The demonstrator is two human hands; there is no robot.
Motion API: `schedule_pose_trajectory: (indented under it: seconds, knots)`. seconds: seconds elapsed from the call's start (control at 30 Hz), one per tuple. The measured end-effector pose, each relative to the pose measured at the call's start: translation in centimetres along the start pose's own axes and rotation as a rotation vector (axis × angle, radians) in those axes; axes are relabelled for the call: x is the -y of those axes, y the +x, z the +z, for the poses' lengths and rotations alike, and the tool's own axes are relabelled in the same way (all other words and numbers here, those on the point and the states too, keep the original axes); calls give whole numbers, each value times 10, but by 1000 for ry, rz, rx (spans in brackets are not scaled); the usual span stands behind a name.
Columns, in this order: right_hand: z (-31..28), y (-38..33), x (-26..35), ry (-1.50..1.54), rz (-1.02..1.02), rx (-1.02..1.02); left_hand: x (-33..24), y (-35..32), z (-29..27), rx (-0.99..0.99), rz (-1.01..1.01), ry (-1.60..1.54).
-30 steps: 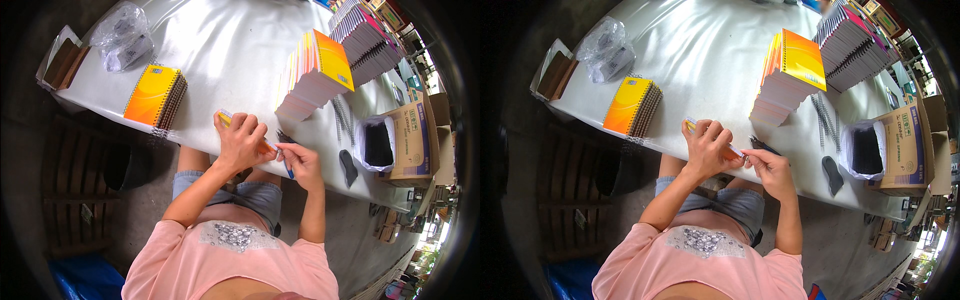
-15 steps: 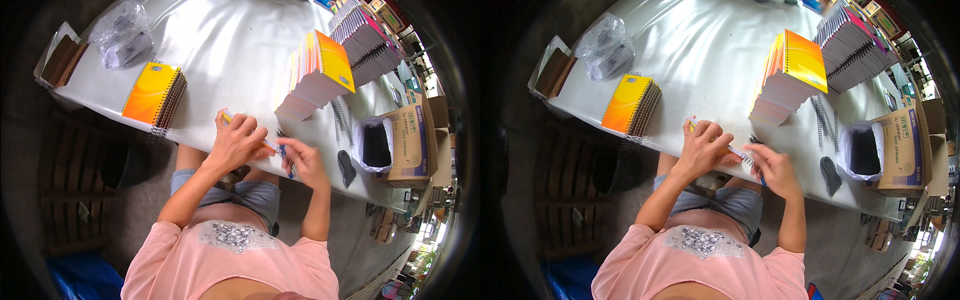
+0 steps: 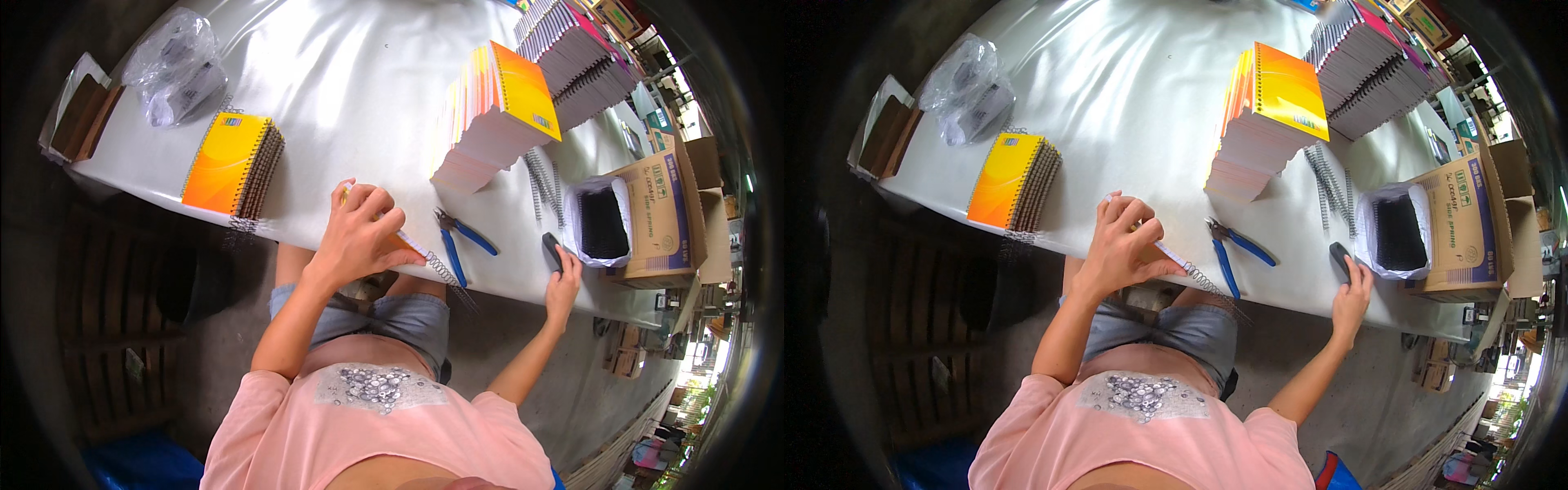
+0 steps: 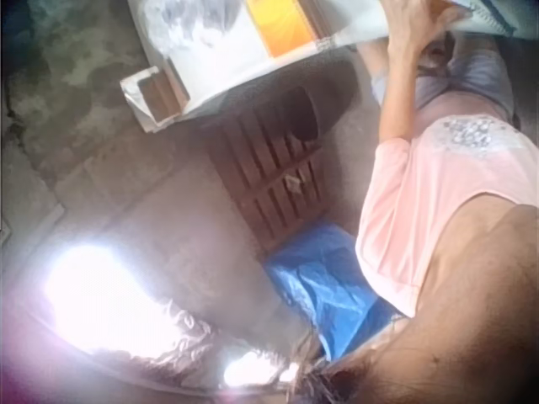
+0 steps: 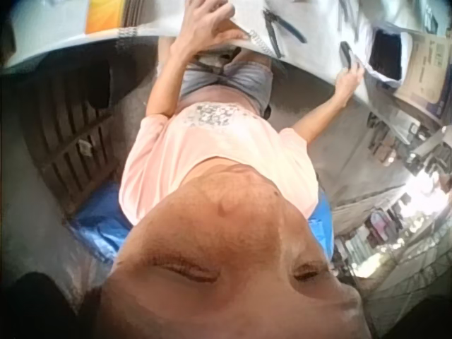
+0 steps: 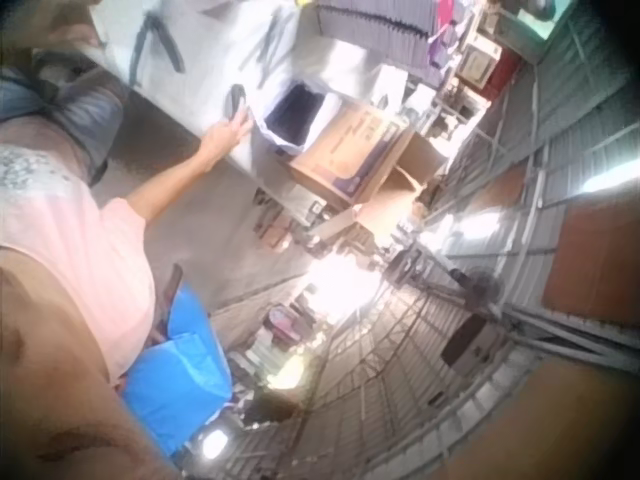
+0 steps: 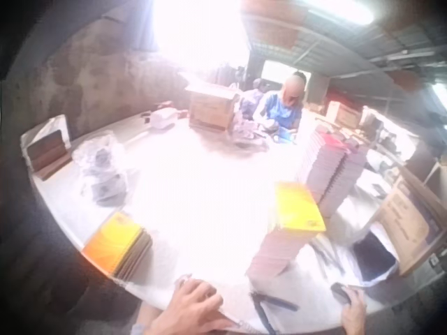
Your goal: The person assembles notebooks by threading wire coils through pre-punched holes in paper stacks and covers, then uses a pair of pliers to trim and secure the ends of the coils.
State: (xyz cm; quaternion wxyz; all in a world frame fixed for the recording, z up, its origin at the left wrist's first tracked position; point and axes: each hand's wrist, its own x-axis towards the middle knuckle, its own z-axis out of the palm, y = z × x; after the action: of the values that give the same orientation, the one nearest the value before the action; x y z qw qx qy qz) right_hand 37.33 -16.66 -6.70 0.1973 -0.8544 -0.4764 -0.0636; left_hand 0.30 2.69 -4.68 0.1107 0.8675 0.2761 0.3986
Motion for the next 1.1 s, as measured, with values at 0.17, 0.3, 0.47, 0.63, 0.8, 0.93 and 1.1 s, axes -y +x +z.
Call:
schedule_pose_trajectory:
  seconds: [0.17, 0.3, 0.47, 0.63, 0.8, 0.93, 1.1]
  knots:
    - [0, 7, 116, 1406, -7, -47, 2, 0, 0, 28, 22, -26]
    - [24, 19, 191, 1598, -445, 559, 0, 1, 0, -16, 0, -5]
    - [13, 19, 207, 1637, -383, 725, 2, -1, 5, -13, 18, 9]
    - [2, 26, 214, 1237, -345, 607, 3, 2, 4, -29, 30, -35]
    - [6, 38, 221, 733, -219, 548, 5, 3, 1, -16, 26, -91]
    - [5, 27, 224, 1481, -471, 654, 9, 6, 3, -64, 4, -170]
    - [12, 29, 230, 1081, -293, 539, 22, -1, 9, -160, -121, -323]
